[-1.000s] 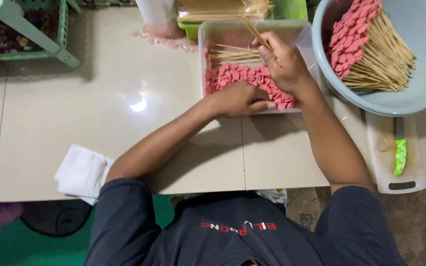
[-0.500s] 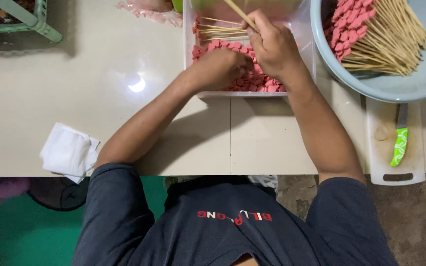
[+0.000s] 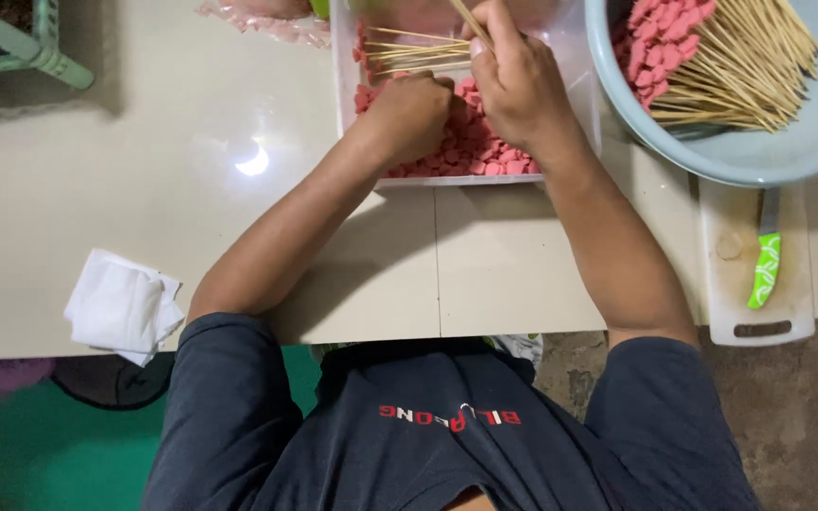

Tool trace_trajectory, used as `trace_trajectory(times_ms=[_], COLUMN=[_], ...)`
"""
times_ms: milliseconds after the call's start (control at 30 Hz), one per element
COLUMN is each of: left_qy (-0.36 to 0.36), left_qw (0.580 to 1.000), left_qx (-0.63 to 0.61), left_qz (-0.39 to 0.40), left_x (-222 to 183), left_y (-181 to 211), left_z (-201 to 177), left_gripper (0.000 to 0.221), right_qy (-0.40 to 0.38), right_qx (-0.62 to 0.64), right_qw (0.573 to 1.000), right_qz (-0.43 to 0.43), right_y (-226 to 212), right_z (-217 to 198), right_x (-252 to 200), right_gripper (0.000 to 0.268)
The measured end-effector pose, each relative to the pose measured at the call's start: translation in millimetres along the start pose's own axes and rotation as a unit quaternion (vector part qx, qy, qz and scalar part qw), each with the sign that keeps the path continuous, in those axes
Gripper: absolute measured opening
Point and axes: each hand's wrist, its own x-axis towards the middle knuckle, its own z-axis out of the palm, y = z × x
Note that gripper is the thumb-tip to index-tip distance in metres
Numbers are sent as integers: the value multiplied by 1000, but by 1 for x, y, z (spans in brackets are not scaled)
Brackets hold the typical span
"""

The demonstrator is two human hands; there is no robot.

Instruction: Attaching small pink star-shaped objects to the ends of wooden sticks and placing them in a basin.

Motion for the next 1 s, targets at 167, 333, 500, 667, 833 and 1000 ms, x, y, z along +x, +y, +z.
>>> trace_trajectory(times_ms=[167, 333, 500, 667, 833, 1000], left_qy=[-33, -31, -93, -161, -158, -88], left_qw=[999, 1000, 994, 982, 981, 988], left_qx=[13, -2, -55, -80, -104, -122], left_qz=[-12, -2, -28, -55, -48, -22], left_x=[-1, 1, 0, -8, -10, -6], left_y=[4, -4, -3, 6, 0, 4], left_z=[-3, 2, -8, -38, -40, -22], left_gripper=[23, 16, 9, 28, 28, 19], right_qy=[-7, -11, -3, -10, 4, 3], right_qx=[6, 1, 3, 17, 10, 42], right_qw=[1000, 999, 999, 999, 1000, 998], right_qz=[27, 36, 33, 43, 26, 35], right_y=[-2, -3, -9, -7, -5, -9], right_z=[1, 0, -2, 1, 0, -2], right_x=[-1, -1, 0, -1, -1, -1], right_gripper=[11, 11, 13, 13, 15, 17])
